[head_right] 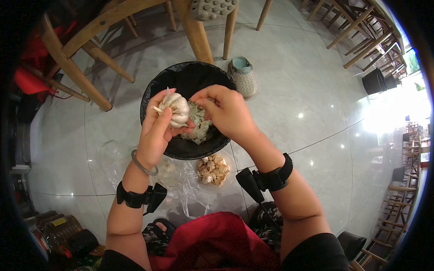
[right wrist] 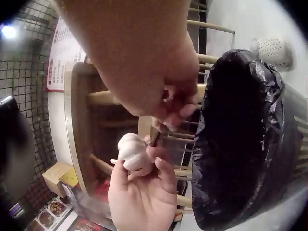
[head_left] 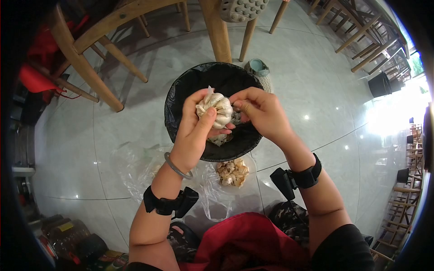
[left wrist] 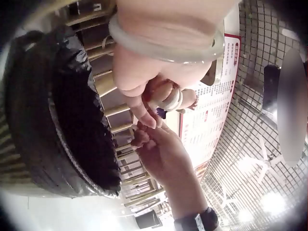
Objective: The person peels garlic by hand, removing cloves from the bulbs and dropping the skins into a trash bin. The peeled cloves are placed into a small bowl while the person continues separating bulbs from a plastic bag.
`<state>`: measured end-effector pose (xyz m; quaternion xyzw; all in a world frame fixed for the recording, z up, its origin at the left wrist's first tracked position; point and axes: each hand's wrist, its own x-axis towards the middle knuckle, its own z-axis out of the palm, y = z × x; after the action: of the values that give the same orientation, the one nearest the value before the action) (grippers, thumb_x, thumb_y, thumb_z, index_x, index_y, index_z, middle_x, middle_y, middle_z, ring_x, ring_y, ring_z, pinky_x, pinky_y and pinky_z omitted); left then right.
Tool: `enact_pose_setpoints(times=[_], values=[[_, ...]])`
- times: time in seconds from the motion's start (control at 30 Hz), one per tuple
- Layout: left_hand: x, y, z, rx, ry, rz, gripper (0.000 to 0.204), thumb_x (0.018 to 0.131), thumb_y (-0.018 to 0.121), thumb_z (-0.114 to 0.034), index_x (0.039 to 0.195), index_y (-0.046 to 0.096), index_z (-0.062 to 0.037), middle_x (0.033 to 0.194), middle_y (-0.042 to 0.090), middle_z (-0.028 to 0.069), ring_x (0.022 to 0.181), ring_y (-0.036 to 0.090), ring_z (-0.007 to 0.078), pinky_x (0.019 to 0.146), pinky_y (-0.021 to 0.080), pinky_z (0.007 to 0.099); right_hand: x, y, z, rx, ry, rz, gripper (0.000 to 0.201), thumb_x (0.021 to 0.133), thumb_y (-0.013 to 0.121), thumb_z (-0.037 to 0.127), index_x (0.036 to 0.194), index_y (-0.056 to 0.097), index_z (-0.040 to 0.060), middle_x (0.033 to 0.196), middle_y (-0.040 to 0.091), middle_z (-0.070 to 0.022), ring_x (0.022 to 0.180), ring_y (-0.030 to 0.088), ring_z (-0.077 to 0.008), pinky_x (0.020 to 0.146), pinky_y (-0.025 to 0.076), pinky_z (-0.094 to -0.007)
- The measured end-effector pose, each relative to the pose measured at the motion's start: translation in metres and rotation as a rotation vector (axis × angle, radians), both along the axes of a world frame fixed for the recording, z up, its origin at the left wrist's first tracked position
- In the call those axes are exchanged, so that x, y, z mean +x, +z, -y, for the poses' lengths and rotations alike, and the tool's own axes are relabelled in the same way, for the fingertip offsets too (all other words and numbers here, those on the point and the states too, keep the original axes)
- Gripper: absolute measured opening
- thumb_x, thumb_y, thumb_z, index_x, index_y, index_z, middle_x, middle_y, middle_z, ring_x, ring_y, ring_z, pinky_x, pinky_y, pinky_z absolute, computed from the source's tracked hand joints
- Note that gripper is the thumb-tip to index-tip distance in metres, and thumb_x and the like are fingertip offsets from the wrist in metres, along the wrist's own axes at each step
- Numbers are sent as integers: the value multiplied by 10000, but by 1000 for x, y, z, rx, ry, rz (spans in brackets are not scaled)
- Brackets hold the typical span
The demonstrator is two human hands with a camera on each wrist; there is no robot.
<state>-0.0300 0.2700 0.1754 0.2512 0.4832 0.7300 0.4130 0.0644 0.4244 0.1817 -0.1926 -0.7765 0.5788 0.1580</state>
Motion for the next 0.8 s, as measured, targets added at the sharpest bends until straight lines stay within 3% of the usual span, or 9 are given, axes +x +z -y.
enact_pose_setpoints(times=[0.07, 0.13, 0.2, 0.27, 0.37, 0.53, 0.7, 0.8], values=[[-2, -9, -2, 7, 97, -143, 352, 922, 512, -102, 1225, 340, -56, 1159, 495, 111, 914, 602, 188, 741, 542, 305, 0, -1, 0, 218, 79, 30, 132, 853, 603, 95, 931, 628, -9, 808, 627, -50, 680, 571, -79, 619, 475, -237], [-5, -12, -3, -25, 131, -218, 408, 867, 573, -37, 1207, 349, -53, 1147, 481, 100, 959, 575, 175, 731, 546, 295, -5, -14, -1, 250, 32, -128, 162, 858, 610, 131, 944, 622, -6, 827, 622, -72, 720, 572, -89, 660, 476, -243], [-8, -16, -2, -62, 150, -254, 472, 812, 644, -5, 1198, 375, -46, 1146, 474, 88, 991, 557, 165, 730, 532, 264, -5, -16, 0, 100, 12, -160, 203, 859, 621, 174, 960, 613, -2, 816, 611, -81, 724, 564, -92, 669, 470, -242], [-7, -20, -2, -64, 144, -285, 463, 824, 639, -27, 1211, 386, -50, 1138, 496, 90, 984, 563, 158, 743, 516, 252, -4, 7, 8, -230, 20, -66, 255, 855, 638, 223, 977, 600, 3, 775, 594, -80, 693, 548, -88, 646, 459, -232], [-6, -20, 1, -136, 86, -390, 449, 854, 613, -63, 1241, 387, -61, 1118, 533, 98, 967, 574, 152, 771, 496, 255, -3, 12, 13, 83, 119, 119, 326, 844, 661, 285, 986, 581, 3, 741, 574, -37, 672, 522, -72, 623, 434, -218], [-4, -17, 4, -149, -30, -550, 447, 905, 538, -102, 1302, 336, -81, 1086, 560, 102, 932, 590, 177, 829, 478, 305, -7, -22, 13, -272, 140, -82, 331, 848, 655, 305, 939, 518, 17, 692, 565, -30, 664, 521, -64, 595, 433, -233], [6, -12, 3, -113, -78, -343, 377, 930, 470, -86, 1266, 298, -94, 937, 512, 56, 749, 534, 104, 655, 463, 237, -3, -14, 25, -281, 105, -98, 224, 911, 542, 241, 886, 465, 32, 714, 597, -69, 690, 563, -86, 615, 453, -260], [13, -13, 3, -67, -108, -227, 305, 940, 441, -83, 1214, 309, -99, 883, 473, 30, 667, 463, 56, 566, 407, 193, 0, -7, 27, -139, 85, -70, 199, 922, 488, 212, 868, 456, 23, 726, 603, -88, 686, 582, -119, 628, 461, -280]])
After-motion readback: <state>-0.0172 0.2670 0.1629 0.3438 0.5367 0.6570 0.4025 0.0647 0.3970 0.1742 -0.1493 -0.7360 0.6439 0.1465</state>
